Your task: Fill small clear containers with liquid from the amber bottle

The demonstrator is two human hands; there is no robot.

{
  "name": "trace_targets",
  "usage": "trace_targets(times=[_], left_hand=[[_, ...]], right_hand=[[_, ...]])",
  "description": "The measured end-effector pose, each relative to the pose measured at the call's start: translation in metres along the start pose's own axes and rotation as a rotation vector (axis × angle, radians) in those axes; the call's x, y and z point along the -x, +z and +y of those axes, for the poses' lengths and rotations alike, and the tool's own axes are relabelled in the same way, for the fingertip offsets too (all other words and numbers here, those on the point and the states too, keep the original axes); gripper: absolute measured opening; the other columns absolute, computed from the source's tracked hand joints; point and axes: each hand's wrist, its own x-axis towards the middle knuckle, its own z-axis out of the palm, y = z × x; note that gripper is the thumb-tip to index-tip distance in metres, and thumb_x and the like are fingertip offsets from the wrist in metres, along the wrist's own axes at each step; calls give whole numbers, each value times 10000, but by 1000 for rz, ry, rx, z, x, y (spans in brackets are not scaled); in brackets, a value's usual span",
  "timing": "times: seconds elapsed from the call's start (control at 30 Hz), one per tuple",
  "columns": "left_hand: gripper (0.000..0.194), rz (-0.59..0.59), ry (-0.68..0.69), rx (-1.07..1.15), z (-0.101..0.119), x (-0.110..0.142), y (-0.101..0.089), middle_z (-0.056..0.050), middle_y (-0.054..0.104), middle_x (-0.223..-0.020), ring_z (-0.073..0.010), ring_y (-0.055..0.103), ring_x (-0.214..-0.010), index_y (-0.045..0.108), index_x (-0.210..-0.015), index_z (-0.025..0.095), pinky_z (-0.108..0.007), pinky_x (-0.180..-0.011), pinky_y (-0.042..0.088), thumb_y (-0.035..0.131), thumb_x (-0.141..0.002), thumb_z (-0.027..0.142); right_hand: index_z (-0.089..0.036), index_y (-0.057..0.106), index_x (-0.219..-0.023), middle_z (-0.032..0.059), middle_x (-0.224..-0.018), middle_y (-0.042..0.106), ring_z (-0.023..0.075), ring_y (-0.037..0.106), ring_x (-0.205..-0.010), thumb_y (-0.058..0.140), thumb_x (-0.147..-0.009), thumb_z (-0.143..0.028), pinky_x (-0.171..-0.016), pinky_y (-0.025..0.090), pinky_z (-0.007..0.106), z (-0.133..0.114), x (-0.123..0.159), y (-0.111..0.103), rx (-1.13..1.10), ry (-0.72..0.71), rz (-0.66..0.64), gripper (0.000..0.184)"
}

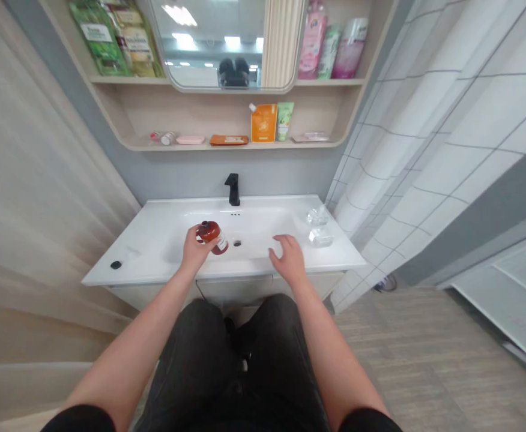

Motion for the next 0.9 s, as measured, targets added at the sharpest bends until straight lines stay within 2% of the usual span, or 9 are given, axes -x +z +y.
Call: trace_targets(times=[0.07,0.17,0.3,0.37,0.5,0.6,0.67,0.77,0.9], left_hand=[[774,-18,68,50,20,9,7,-136,670,-1413,-299,698,-1258,633,-1400,233,-429,-1017,604,977,-726,396],[804,-143,70,154,42,24,22,-148,673,-1404,-315,703,-1236,655,-1419,239,-430,-954,630,993,-708,402],[930,-359,24,289,37,29,15,-172,658,-1498,-331,711,-1276,548,-1578,268,-477,-1003,627,954,-749,383],[930,-422,90,198,22,18,-14,-158,655,-1533,-337,688,-1345,509,-1623,284,-510,-1091,590,907,-788,380],[403,-321,235,-397,-19,-25,-112,-119,748,-1385,-357,667,-1360,782,-1277,244,-532,-1255,463,700,-887,303],[440,-338,134,-851,-48,-56,-186,-139,741,-1414,-408,674,-1329,804,-1265,222,-565,-1201,489,626,-864,247],[505,-395,31,-1002,-62,-68,-222,-146,729,-1448,-404,705,-1278,789,-1322,214,-539,-1144,530,625,-846,255],[579,-400,-114,-1082,-78,-71,-257,-149,753,-1415,-391,729,-1229,765,-1360,210,-494,-1079,567,668,-792,274],[475,-258,-225,-1002,-93,-63,-277,-136,820,-1228,-365,754,-1132,790,-1171,198,-448,-1041,577,744,-709,296]], right_hand=[[-241,506,-1601,171,-1587,589,355,550,-1487,743,-954,-431,-1275,452,569,-36,-7,30,-170,-110,-175,715],[-229,310,-1728,194,-1732,443,363,517,-1550,861,-855,-476,-1285,453,559,-73,-23,66,-405,-94,-235,1061],[-223,437,-1643,150,-1519,666,345,680,-1368,882,-770,-400,-1206,527,523,-83,-43,87,-546,66,-268,995],[-216,492,-1585,131,-1440,712,343,699,-1318,902,-726,-409,-1193,528,527,-74,-47,90,-554,156,-248,971],[-207,483,-1563,136,-1429,706,340,680,-1320,930,-692,-478,-1217,488,539,-50,-48,93,-559,305,-181,1016],[-216,471,-1567,135,-1434,699,334,681,-1306,932,-696,-502,-1215,482,530,-40,-45,97,-578,336,-166,1026],[-225,477,-1562,131,-1438,697,334,673,-1318,939,-694,-509,-1224,471,524,-37,-44,101,-591,310,-173,1023],[-234,487,-1554,124,-1426,702,338,666,-1325,942,-697,-518,-1227,464,529,-36,-43,104,-595,296,-187,1012],[-226,502,-1539,120,-1391,716,336,684,-1289,929,-714,-523,-1206,479,533,-33,-43,104,-566,324,-206,976]])
